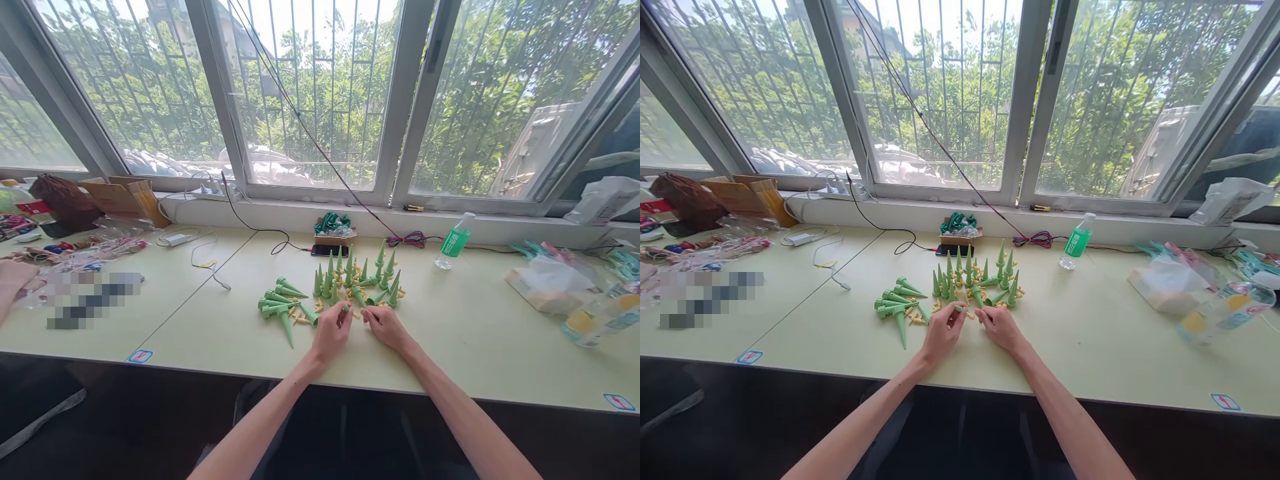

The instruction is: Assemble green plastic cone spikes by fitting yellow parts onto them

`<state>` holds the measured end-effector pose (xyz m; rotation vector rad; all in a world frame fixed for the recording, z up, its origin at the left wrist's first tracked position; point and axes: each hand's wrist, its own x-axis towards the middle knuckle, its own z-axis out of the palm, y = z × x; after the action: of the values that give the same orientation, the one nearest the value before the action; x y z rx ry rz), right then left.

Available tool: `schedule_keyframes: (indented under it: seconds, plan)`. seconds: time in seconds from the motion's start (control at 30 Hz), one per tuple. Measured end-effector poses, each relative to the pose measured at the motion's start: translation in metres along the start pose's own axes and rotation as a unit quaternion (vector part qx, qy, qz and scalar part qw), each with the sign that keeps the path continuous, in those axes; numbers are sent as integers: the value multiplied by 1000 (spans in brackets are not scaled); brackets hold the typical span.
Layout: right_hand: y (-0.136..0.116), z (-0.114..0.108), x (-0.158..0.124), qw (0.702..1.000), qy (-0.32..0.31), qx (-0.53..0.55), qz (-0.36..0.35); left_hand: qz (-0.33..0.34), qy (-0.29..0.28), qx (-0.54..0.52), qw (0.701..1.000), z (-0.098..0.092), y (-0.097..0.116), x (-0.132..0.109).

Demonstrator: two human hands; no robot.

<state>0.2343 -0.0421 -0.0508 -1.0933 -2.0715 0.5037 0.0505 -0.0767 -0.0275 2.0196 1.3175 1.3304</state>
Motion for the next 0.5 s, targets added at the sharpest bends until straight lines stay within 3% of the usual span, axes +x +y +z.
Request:
schedule_keyframes:
  seconds: [0.13,0.3,0.37,0.5]
  plan:
    - [-2,1,0,1000,7,5,-1,2,57,27,998,-35,1,-1]
    - [-1,2,1,1000,8,-22,5,-55,119,105,986,-89,-11,35]
    - [-2,2,1,999,9,-32,6,-76,106,148,980,-104,-22,55]
    - [-4,1,2,999,17,-47,9,-114,3,197,974,-114,-45,87]
